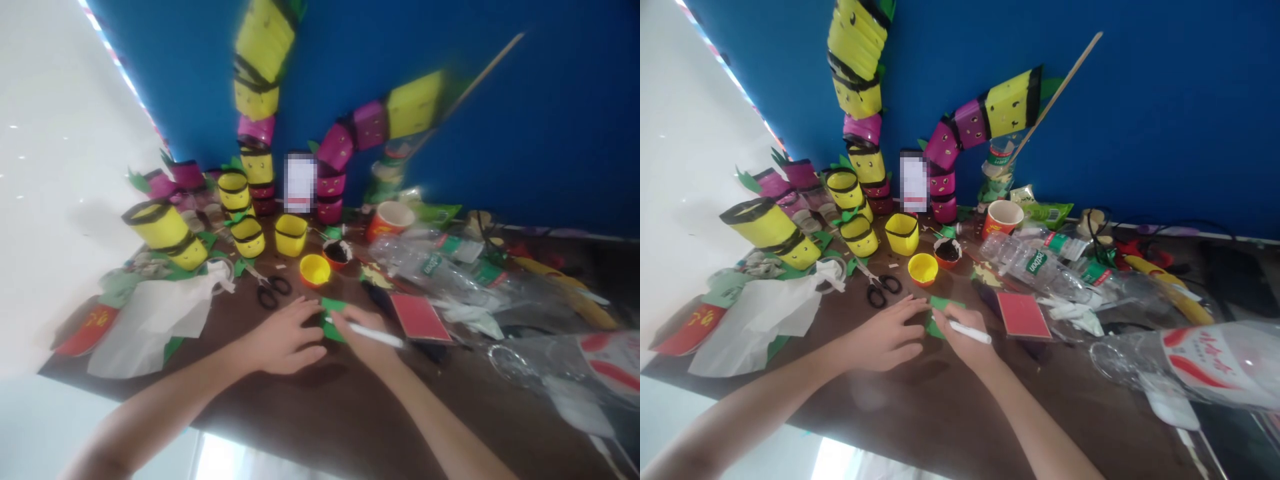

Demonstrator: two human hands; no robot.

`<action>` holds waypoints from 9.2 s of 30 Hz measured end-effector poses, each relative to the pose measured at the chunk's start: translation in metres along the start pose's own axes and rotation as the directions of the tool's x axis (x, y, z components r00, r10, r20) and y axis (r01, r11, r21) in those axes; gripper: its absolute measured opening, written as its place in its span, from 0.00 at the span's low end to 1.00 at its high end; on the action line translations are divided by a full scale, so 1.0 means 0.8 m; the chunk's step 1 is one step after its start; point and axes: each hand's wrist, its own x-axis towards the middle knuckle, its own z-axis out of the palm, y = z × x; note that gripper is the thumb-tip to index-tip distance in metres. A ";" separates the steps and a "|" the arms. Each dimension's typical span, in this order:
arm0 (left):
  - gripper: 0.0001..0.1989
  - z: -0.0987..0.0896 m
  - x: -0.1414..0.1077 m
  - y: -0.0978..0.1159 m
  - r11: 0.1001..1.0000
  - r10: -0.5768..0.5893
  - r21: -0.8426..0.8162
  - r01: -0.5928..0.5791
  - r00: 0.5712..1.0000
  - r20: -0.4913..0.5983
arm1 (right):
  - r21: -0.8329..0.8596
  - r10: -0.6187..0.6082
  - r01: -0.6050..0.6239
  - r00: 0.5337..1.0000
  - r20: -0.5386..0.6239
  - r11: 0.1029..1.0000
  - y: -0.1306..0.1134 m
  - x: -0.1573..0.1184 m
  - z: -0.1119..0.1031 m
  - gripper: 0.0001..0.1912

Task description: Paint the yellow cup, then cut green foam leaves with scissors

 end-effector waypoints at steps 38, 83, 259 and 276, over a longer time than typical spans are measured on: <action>0.19 0.003 -0.001 -0.002 0.999 0.002 0.050 -0.004 1.000 0.028 | -0.079 0.128 -0.157 0.949 -0.289 0.984 0.006 0.000 -0.006 0.21; 0.26 0.022 -0.005 0.023 0.975 -0.094 0.198 0.097 0.995 -0.026 | -0.094 0.122 -0.138 0.980 -0.158 0.986 0.004 -0.005 -0.017 0.17; 0.09 0.019 0.000 -0.002 0.986 0.113 -0.079 -0.147 0.937 -0.331 | -0.333 -0.314 0.282 0.948 -0.046 0.900 -0.039 -0.005 -0.046 0.14; 0.09 0.048 -0.007 0.000 0.897 0.395 -0.071 -0.435 0.865 -0.310 | -0.542 -0.079 0.360 0.877 0.473 0.760 -0.164 0.094 0.051 0.09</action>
